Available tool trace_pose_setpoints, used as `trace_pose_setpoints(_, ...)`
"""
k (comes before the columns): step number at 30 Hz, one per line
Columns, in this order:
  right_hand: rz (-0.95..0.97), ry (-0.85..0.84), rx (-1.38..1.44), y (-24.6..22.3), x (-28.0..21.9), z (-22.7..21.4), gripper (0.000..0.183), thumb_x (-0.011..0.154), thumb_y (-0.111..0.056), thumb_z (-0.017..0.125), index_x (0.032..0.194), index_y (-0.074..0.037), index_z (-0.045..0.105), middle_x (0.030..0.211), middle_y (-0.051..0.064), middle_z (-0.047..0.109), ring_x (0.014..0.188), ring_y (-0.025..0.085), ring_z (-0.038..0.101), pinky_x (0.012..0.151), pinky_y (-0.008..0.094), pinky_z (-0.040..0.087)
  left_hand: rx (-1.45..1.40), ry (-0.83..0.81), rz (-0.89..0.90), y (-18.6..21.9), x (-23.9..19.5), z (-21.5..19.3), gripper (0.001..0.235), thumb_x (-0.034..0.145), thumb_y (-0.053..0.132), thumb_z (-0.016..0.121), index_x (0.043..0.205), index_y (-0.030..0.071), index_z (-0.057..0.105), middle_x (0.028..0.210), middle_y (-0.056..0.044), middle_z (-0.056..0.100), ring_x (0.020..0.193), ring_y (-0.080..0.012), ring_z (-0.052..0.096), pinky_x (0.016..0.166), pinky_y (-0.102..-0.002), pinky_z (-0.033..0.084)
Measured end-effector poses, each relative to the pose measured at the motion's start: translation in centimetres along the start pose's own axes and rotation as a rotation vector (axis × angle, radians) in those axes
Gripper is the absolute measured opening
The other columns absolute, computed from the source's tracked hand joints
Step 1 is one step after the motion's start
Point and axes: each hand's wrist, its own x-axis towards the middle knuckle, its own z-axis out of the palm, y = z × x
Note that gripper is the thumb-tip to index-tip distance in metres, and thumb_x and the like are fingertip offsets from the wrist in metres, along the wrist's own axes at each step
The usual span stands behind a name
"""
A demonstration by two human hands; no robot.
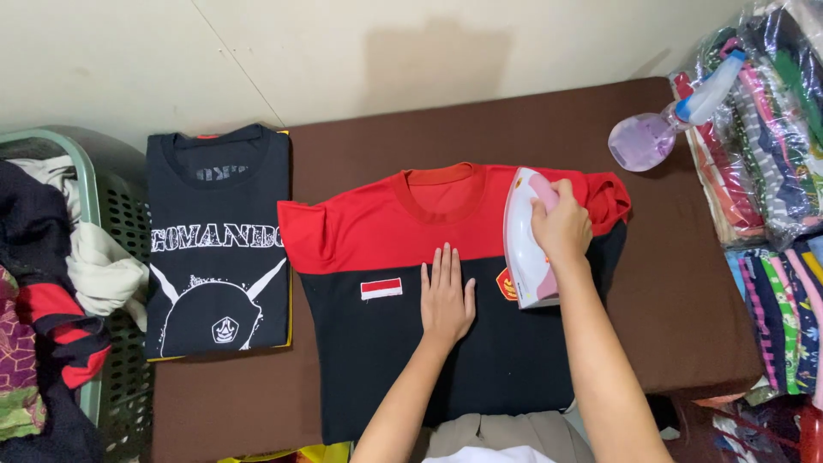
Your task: Ironing a black and red t-shirt on an ironing board.
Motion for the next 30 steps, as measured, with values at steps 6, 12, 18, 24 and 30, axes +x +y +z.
trace_pose_setpoints(6, -0.119, -0.117, 0.106, -0.3, -1.1, -0.9, 0.041, 0.083, -0.033, 0.077, 0.119, -0.019, 0.063, 0.103, 0.023, 0.074, 0.100, 0.048, 0.069, 0.082, 0.054, 0.054, -0.013, -0.026, -0.005, 0.0, 0.3, -0.3, 0.065, 0.102, 0.036, 0.045, 0.152, -0.006, 0.039, 0.162, -0.023, 0.033, 0.152, -0.0359, 0.028, 0.121, -0.055, 0.020)
trace_pose_setpoints(12, -0.024, -0.076, 0.004, -0.9, 0.4, -0.1, 0.042, 0.093, -0.035, 0.072, 0.127, -0.016, 0.059, 0.103, 0.026, 0.072, 0.100, 0.050, 0.068, 0.083, 0.057, 0.053, -0.002, -0.021, 0.000, -0.1, 0.0, 0.3, 0.064, 0.104, 0.036, 0.044, 0.153, -0.005, 0.037, 0.163, -0.023, 0.033, 0.152, -0.0354, 0.028, 0.122, -0.054, 0.020)
trace_pose_setpoints(18, -0.107, -0.213, 0.061, -1.4, -5.4, -2.1, 0.045, 0.086, -0.034, 0.073, 0.128, -0.021, 0.064, 0.100, 0.022, 0.075, 0.098, 0.044, 0.071, 0.083, 0.053, 0.056, -0.057, 0.003, -0.011, -0.2, 0.0, -0.6, 0.067, 0.103, 0.035, 0.045, 0.153, -0.007, 0.036, 0.162, -0.025, 0.033, 0.152, -0.0368, 0.028, 0.121, -0.054, 0.020)
trace_pose_setpoints(24, -0.117, -0.192, -0.029, -2.3, -5.4, -2.4, 0.052, 0.085, -0.037, 0.072, 0.134, -0.022, 0.067, 0.098, 0.022, 0.076, 0.092, 0.043, 0.074, 0.081, 0.050, 0.059, -0.227, 0.112, -0.063, -4.5, -0.6, -3.6, 0.065, 0.102, 0.031, 0.050, 0.154, -0.006, 0.038, 0.163, -0.025, 0.035, 0.154, -0.0381, 0.027, 0.124, -0.055, 0.020)
trace_pose_setpoints(30, -0.651, -0.544, -0.019, -4.4, -5.7, -0.5, 0.053, 0.073, -0.049, 0.077, 0.120, -0.023, 0.076, 0.096, 0.015, 0.080, 0.083, 0.034, 0.077, 0.080, 0.046, 0.060, 0.150, 0.127, -0.208, -14.5, -1.2, -6.8, 0.069, 0.099, 0.039, 0.052, 0.153, -0.002, 0.040, 0.163, -0.018, 0.033, 0.152, -0.0350, 0.025, 0.119, -0.062, 0.013)
